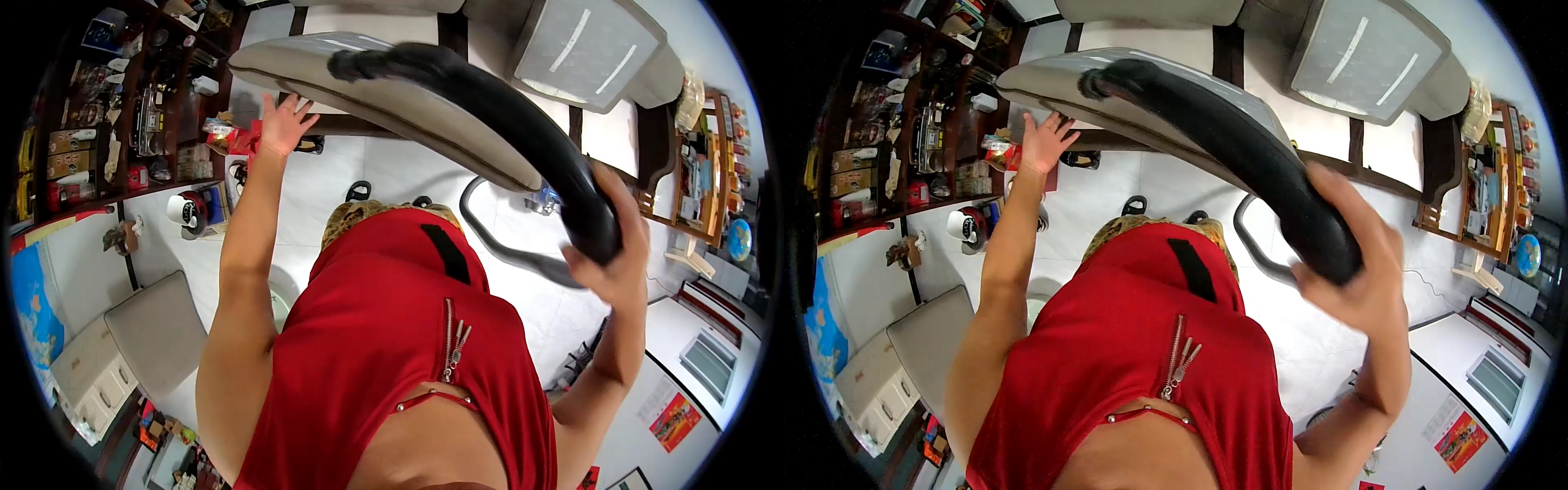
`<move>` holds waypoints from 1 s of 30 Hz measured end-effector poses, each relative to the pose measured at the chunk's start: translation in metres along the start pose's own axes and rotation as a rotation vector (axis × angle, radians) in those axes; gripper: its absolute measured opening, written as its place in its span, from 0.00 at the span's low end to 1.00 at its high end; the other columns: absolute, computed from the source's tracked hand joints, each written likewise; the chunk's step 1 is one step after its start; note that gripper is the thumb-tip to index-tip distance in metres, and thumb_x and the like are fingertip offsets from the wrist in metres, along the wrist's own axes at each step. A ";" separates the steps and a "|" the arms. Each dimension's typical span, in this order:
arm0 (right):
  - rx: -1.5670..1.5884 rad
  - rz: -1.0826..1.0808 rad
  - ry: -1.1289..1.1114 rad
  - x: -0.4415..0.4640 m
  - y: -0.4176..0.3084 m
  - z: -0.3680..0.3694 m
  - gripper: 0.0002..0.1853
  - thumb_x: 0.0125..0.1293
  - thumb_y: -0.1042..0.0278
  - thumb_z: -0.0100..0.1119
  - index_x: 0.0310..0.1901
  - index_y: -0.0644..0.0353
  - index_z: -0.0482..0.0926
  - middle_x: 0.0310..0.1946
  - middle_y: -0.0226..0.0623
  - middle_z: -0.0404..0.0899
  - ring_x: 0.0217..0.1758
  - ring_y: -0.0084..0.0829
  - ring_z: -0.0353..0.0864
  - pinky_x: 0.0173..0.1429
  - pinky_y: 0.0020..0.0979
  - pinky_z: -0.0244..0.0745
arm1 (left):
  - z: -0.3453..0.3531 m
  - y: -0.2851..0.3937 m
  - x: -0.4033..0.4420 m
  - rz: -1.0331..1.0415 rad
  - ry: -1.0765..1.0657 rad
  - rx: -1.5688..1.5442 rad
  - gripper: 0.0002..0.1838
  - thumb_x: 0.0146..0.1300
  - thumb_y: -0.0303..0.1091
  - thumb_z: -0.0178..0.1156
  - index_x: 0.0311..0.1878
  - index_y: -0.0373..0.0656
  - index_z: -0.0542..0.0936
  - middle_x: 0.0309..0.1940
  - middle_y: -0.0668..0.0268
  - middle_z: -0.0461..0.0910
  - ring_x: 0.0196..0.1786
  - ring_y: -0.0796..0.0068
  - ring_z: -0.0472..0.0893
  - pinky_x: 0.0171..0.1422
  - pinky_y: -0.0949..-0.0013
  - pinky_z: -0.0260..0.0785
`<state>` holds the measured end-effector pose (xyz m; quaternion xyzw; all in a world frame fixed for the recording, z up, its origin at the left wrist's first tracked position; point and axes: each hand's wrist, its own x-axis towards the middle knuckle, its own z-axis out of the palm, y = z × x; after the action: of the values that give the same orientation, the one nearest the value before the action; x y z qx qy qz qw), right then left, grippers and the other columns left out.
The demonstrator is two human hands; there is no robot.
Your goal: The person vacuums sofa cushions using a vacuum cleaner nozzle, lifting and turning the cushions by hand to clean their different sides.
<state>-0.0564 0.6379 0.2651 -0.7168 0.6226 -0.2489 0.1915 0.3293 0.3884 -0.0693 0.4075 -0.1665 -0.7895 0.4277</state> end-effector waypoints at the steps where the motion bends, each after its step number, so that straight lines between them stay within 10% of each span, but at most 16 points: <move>1: 0.028 0.014 -0.011 0.024 -0.009 0.016 0.40 0.41 0.75 0.67 0.64 0.60 0.75 0.56 0.49 0.81 0.55 0.45 0.85 0.60 0.35 0.76 | 0.000 0.003 -0.002 -0.008 -0.006 -0.004 0.53 0.70 0.74 0.32 0.79 0.34 0.44 0.81 0.58 0.45 0.80 0.52 0.51 0.80 0.42 0.45; 20: -0.253 0.135 -0.111 0.012 -0.075 0.026 0.42 0.36 0.81 0.67 0.62 0.51 0.77 0.35 0.44 0.82 0.32 0.41 0.85 0.36 0.34 0.77 | -0.018 0.026 0.024 -0.141 -0.194 -0.052 0.54 0.70 0.75 0.27 0.78 0.31 0.46 0.80 0.56 0.48 0.80 0.60 0.52 0.81 0.50 0.43; 30: -0.220 0.198 0.094 -0.026 -0.083 0.026 0.45 0.33 0.75 0.69 0.64 0.59 0.75 0.55 0.48 0.82 0.50 0.40 0.86 0.55 0.35 0.78 | -0.032 0.024 0.023 -0.154 -0.212 -0.073 0.54 0.70 0.75 0.29 0.78 0.31 0.47 0.80 0.55 0.50 0.80 0.58 0.52 0.82 0.49 0.41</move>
<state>0.0227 0.6752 0.2898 -0.6560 0.7220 -0.1925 0.1062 0.3603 0.3581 -0.0854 0.3176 -0.1503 -0.8641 0.3605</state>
